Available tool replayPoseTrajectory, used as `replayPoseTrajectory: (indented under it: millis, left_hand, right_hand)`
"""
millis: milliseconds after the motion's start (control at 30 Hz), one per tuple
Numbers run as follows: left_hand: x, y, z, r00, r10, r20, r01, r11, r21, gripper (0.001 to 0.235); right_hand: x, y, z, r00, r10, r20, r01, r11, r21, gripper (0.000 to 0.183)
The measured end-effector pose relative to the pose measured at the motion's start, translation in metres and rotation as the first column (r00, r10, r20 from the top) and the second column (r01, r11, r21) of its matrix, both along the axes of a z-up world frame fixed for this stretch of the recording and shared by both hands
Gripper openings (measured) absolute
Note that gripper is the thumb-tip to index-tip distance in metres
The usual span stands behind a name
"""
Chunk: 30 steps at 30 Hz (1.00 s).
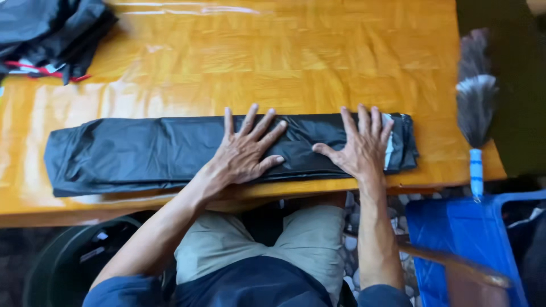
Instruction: The person folds a black garment on a wooden table. They smooth the fabric, fold it lengthwise, then fold it into a compact rectangular shape. The folded item is placed on the table.
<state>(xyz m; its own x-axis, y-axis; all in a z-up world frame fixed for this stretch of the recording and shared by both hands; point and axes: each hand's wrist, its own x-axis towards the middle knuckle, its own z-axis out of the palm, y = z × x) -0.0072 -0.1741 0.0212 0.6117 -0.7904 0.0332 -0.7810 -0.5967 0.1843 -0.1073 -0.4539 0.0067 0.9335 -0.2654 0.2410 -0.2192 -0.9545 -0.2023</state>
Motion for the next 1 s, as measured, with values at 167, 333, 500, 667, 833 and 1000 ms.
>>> replayPoseTrajectory:
  millis: [167,333,500,667,833,1000]
  left_hand:
    - [0.008,-0.085,-0.029,0.953,-0.301,-0.024,0.3,0.953,-0.03,0.081]
    - [0.018,-0.114,-0.017,0.9,-0.435,0.017,0.435,0.9,0.034,0.098]
    - [0.014,-0.11,-0.002,0.88,-0.473,-0.048,0.476,0.876,0.084,0.095]
    - [0.016,-0.111,-0.001,0.892,-0.448,-0.063,0.452,0.889,0.074,0.099]
    - [0.016,-0.111,0.003,0.889,-0.451,-0.074,0.456,0.887,0.075,0.101]
    - [0.015,-0.112,0.002,0.895,-0.438,-0.086,0.445,0.893,0.076,0.101]
  right_hand:
    - [0.003,-0.005,-0.006,0.998,-0.006,-0.067,0.006,1.0,0.007,0.115]
    - [0.002,-0.005,-0.003,0.996,-0.043,-0.084,0.043,0.999,-0.001,0.116]
    - [-0.007,-0.004,0.001,0.996,-0.008,-0.084,0.013,0.998,0.053,0.117]
    - [-0.06,-0.003,-0.004,0.64,-0.285,0.714,0.099,0.952,0.291,0.086]
    - [-0.125,0.018,-0.024,0.44,-0.848,0.295,-0.247,0.201,0.948,0.043]
    - [-0.14,0.029,-0.005,0.615,-0.788,-0.034,-0.483,-0.411,0.773,0.041]
